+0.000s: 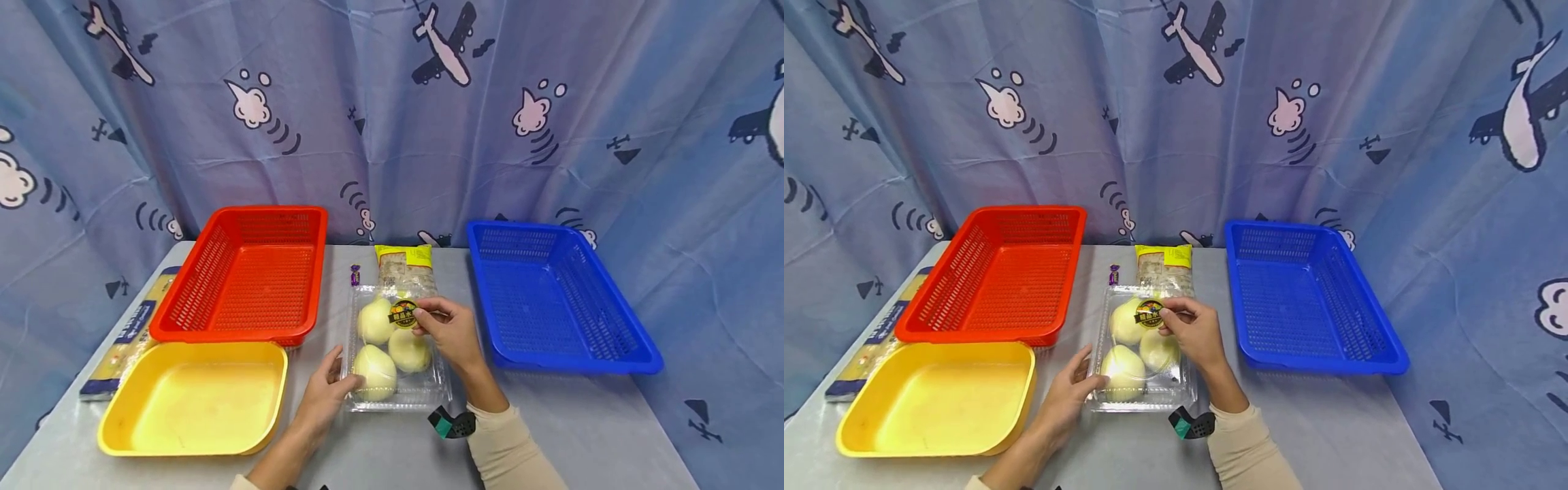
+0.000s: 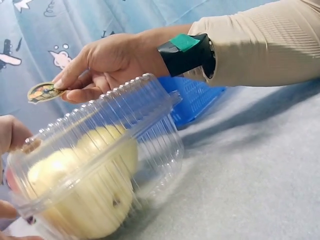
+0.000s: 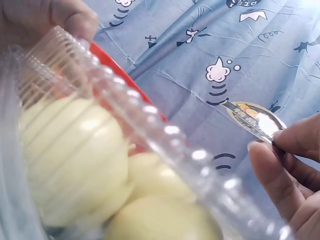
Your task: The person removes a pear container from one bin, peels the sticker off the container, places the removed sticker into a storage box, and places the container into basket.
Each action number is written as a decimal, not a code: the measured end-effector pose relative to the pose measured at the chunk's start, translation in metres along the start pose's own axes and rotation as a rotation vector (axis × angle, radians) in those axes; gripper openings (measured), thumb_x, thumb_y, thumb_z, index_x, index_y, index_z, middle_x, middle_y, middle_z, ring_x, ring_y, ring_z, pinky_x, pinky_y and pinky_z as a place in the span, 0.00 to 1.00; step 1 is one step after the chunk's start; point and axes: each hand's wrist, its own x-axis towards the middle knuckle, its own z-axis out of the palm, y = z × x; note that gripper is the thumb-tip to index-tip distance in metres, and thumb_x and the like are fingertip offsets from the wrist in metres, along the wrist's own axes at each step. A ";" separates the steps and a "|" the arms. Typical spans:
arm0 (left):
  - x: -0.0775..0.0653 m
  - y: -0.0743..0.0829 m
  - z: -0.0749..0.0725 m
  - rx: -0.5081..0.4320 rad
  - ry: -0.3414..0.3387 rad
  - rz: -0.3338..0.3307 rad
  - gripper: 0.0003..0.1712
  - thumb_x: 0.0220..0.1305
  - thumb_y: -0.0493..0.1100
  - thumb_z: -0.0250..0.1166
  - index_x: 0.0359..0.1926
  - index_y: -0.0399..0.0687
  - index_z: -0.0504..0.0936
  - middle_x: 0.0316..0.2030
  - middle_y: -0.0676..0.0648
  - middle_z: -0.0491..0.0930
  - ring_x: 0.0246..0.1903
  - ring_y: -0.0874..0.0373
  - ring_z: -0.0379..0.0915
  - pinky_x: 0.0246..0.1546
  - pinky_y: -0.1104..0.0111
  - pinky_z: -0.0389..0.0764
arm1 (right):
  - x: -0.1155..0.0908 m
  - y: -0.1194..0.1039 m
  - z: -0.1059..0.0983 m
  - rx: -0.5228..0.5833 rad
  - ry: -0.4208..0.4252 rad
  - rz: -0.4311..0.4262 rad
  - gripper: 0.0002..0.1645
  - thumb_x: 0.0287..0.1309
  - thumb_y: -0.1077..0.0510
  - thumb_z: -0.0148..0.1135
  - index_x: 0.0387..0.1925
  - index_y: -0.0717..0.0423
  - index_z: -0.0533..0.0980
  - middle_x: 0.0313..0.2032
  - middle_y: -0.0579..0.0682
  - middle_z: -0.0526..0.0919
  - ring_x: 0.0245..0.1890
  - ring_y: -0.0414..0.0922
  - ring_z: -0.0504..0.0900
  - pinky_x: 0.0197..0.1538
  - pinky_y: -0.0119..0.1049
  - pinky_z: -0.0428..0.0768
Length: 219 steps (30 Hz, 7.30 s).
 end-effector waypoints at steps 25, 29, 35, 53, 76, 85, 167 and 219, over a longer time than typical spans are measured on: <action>-0.016 0.040 -0.023 0.014 -0.006 0.238 0.46 0.53 0.35 0.69 0.73 0.46 0.59 0.63 0.40 0.67 0.55 0.40 0.63 0.52 0.54 0.68 | -0.001 -0.014 0.004 -0.014 0.073 0.014 0.09 0.54 0.79 0.60 0.39 0.82 0.76 0.33 0.68 0.80 0.21 0.43 0.82 0.27 0.37 0.82; -0.019 0.042 -0.029 -0.001 -0.029 0.291 0.47 0.54 0.33 0.68 0.73 0.47 0.57 0.63 0.40 0.66 0.54 0.43 0.64 0.52 0.55 0.69 | -0.002 -0.014 0.005 -0.019 0.068 0.007 0.08 0.55 0.79 0.59 0.39 0.82 0.76 0.33 0.69 0.80 0.20 0.43 0.82 0.27 0.37 0.82; -0.022 0.046 -0.036 -0.005 -0.064 0.395 0.48 0.54 0.30 0.67 0.74 0.44 0.55 0.63 0.39 0.65 0.54 0.46 0.62 0.50 0.59 0.71 | -0.002 -0.015 0.006 -0.024 0.073 -0.006 0.08 0.54 0.80 0.60 0.38 0.82 0.76 0.33 0.69 0.80 0.20 0.43 0.82 0.27 0.37 0.82; -0.033 0.054 -0.072 0.032 -0.071 0.513 0.51 0.54 0.25 0.65 0.75 0.51 0.53 0.66 0.41 0.60 0.57 0.44 0.58 0.51 0.62 0.67 | -0.004 -0.019 0.006 -0.014 0.086 -0.006 0.08 0.54 0.79 0.60 0.38 0.82 0.76 0.34 0.71 0.79 0.20 0.44 0.83 0.27 0.36 0.82; -0.039 0.064 -0.115 0.086 -0.016 0.681 0.54 0.50 0.19 0.63 0.75 0.48 0.52 0.67 0.39 0.59 0.58 0.42 0.55 0.50 0.63 0.63 | -0.003 -0.017 0.009 -0.033 0.080 -0.007 0.08 0.54 0.79 0.61 0.38 0.81 0.76 0.34 0.69 0.80 0.20 0.43 0.83 0.27 0.37 0.82; -0.044 0.066 -0.133 0.121 0.046 0.662 0.55 0.51 0.19 0.62 0.76 0.50 0.51 0.68 0.43 0.59 0.59 0.47 0.55 0.51 0.66 0.62 | -0.004 -0.016 0.010 -0.025 0.075 0.015 0.09 0.54 0.79 0.60 0.39 0.81 0.76 0.35 0.70 0.80 0.21 0.44 0.82 0.27 0.38 0.82; -0.069 0.006 -0.256 0.565 0.497 0.157 0.53 0.64 0.49 0.65 0.77 0.63 0.38 0.75 0.47 0.43 0.64 0.40 0.46 0.53 0.66 0.54 | -0.006 -0.010 0.016 0.023 0.043 0.001 0.10 0.54 0.79 0.60 0.39 0.83 0.76 0.34 0.72 0.79 0.20 0.43 0.82 0.27 0.37 0.82; -0.068 -0.040 -0.268 0.596 0.477 0.031 0.56 0.60 0.53 0.68 0.77 0.49 0.42 0.71 0.29 0.44 0.65 0.28 0.45 0.66 0.46 0.42 | -0.006 -0.041 0.015 -0.115 0.112 0.072 0.09 0.55 0.77 0.61 0.40 0.80 0.77 0.33 0.62 0.82 0.20 0.43 0.83 0.29 0.38 0.82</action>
